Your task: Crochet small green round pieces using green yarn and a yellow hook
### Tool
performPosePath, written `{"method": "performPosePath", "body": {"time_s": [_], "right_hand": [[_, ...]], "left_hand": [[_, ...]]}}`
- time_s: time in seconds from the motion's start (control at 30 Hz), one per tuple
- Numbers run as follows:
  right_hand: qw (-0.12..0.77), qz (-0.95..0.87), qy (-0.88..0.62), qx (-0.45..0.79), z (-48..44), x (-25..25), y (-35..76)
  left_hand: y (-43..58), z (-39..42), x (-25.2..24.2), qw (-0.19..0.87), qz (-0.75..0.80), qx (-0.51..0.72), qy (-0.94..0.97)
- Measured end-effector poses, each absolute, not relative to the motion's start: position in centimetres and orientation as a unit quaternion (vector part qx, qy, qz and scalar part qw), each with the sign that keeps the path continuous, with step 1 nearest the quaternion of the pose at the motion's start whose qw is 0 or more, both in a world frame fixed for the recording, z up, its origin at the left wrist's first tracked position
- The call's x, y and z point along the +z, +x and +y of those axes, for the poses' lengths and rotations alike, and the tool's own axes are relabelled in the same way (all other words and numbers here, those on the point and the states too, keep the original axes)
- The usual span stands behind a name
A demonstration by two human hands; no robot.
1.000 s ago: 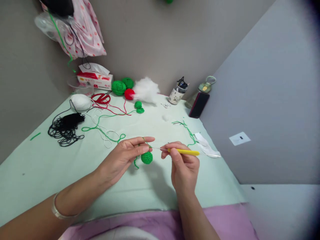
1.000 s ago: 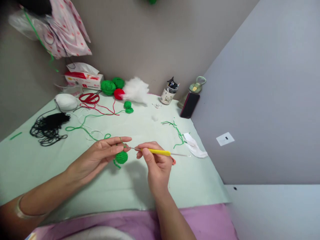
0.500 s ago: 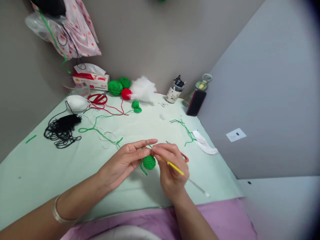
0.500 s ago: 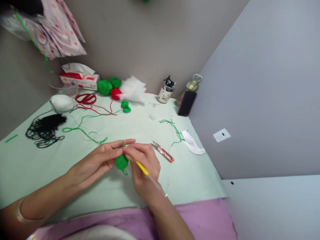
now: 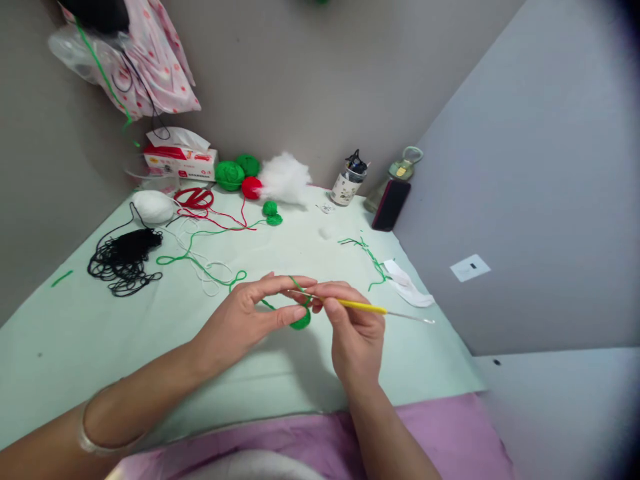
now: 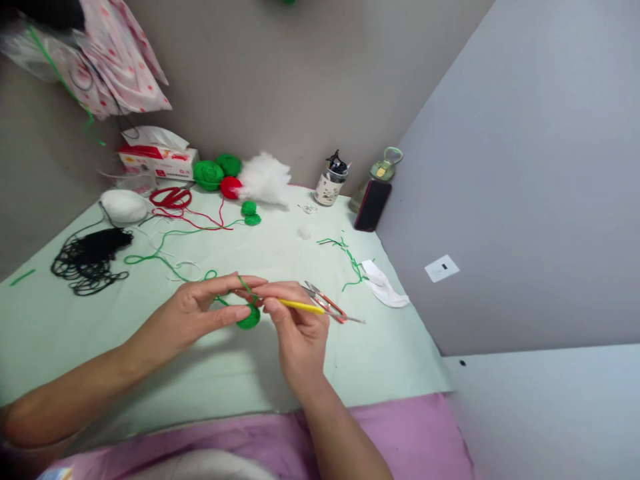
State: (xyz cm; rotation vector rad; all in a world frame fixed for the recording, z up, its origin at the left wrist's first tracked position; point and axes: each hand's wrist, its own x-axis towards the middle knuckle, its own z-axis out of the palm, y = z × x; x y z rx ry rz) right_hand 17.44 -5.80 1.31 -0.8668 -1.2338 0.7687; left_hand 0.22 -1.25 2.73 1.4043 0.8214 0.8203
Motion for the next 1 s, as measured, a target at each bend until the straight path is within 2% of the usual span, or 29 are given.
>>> {"method": "performPosePath", "body": {"time_s": [0.13, 0.2, 0.27, 0.33, 0.4, 0.47, 0.6, 0.67, 0.8, 0.9, 1.0], "right_hand": [[0.66, -0.493, -0.39, 0.412, -5.8, 1.6, 18.3], [0.66, -0.475, -0.386, 0.436, -5.7, 1.9, 18.3], [0.663, -0.466, -0.383, 0.444, -5.6, 2.2, 18.0], [0.669, -0.477, -0.381, 0.424, -5.6, 2.5, 17.4], [0.675, -0.516, -0.384, 0.362, -5.7, 2.6, 16.9], [0.66, -0.585, -0.399, 0.25, -5.9, 2.3, 16.6], [0.556, -0.712, -0.425, -0.05, -6.4, 0.9, 16.5], [0.538, -0.723, -0.423, -0.098, -6.6, 0.5, 16.8], [0.61, -0.677, -0.407, 0.065, -6.5, 1.2, 17.4], [0.669, -0.581, -0.41, 0.215, -6.1, 2.1, 17.6], [0.653, -0.577, -0.421, 0.25, -6.0, 1.9, 17.3]], "left_hand": [[-0.9, 0.1, 4.3, 0.427, 0.357, 0.394, 0.731], [-1.3, 0.2, 5.0, 0.41, 0.379, 0.416, 0.718], [-1.4, -0.1, 5.4, 0.497, 0.368, 0.405, 0.673], [-0.9, -0.7, 5.4, 0.641, 0.306, 0.383, 0.59], [-0.1, -1.4, 5.1, 0.708, 0.3, 0.399, 0.499], [0.8, -2.0, 4.6, 0.73, 0.305, 0.434, 0.431], [1.7, -2.5, 4.0, 0.759, 0.302, 0.448, 0.364], [1.6, -2.4, 3.9, 0.786, 0.299, 0.422, 0.338], [0.9, -1.9, 3.8, 0.814, 0.304, 0.389, 0.305], [0.9, -2.0, 3.5, 0.779, 0.324, 0.422, 0.332], [1.7, -2.8, 3.0, 0.711, 0.357, 0.473, 0.379]]}}
